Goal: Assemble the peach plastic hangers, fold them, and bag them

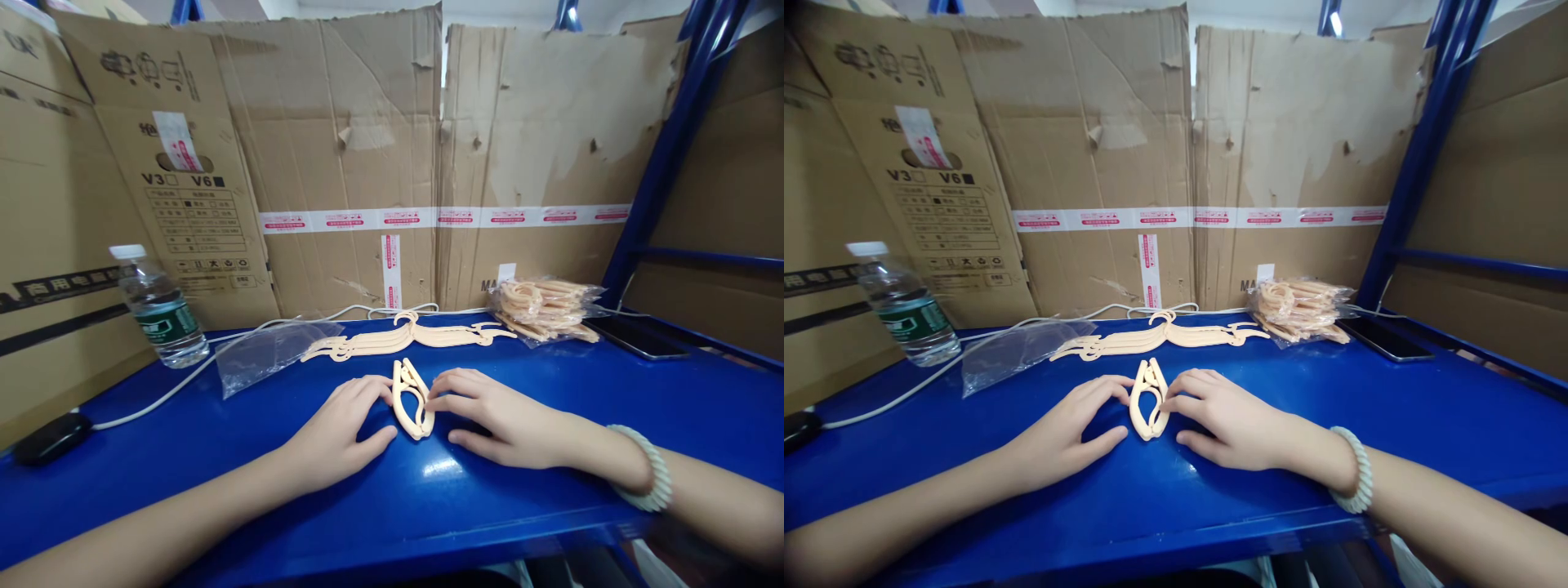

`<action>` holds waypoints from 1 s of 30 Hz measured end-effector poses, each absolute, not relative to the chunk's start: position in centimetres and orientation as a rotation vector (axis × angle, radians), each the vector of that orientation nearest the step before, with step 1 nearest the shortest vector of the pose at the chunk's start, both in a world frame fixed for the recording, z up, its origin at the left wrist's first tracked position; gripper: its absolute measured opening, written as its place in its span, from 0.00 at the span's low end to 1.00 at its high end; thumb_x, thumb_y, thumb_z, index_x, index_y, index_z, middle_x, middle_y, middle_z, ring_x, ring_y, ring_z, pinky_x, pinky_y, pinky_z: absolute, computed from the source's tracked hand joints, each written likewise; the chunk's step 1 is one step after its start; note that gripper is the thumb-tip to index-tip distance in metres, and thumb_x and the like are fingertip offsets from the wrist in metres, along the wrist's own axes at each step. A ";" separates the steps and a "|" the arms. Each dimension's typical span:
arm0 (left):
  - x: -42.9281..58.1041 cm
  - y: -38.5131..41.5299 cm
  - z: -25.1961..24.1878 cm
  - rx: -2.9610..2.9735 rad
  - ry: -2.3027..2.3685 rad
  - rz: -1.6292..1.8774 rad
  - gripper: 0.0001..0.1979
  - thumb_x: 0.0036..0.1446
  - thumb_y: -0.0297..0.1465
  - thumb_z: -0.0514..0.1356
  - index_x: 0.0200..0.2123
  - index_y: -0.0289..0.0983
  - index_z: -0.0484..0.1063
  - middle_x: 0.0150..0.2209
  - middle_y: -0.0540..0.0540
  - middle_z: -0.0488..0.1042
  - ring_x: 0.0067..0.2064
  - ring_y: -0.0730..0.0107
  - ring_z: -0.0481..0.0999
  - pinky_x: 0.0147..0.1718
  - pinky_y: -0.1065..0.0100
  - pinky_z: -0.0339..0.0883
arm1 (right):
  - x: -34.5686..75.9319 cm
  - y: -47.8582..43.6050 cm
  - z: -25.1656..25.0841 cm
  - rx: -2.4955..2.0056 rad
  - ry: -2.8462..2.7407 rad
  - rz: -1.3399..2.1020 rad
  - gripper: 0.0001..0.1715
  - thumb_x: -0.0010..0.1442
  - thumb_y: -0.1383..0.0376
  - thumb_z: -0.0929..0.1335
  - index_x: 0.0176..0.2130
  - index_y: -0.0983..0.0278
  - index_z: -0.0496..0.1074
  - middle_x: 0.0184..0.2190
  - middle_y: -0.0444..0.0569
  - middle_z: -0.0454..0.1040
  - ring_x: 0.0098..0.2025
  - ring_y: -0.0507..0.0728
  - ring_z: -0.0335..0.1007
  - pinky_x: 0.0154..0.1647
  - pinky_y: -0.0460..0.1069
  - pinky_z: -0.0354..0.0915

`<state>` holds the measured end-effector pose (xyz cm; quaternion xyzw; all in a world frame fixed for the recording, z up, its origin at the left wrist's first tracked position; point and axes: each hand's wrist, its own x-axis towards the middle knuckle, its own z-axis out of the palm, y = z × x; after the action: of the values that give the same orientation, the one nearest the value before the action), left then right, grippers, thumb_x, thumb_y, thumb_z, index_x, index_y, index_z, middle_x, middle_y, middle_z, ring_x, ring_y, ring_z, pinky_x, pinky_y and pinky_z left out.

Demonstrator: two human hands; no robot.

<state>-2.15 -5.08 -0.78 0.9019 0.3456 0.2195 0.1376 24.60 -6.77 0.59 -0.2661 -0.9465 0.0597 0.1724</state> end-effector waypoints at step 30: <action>-2.2 -5.0 -0.6 2.664 1.002 0.652 0.09 0.58 0.30 0.58 0.43 0.42 0.67 0.54 0.45 0.70 0.57 0.56 0.67 0.56 0.53 0.60 | 24.7 -6.8 0.6 -0.755 -2.707 0.192 0.23 0.65 0.65 0.65 0.59 0.62 0.65 0.53 0.56 0.67 0.54 0.60 0.63 0.58 0.58 0.60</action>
<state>-2.17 -5.01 -0.59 0.9067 0.3410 0.2220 0.1106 24.66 -6.76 0.63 -0.2645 -0.9484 0.0673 0.1615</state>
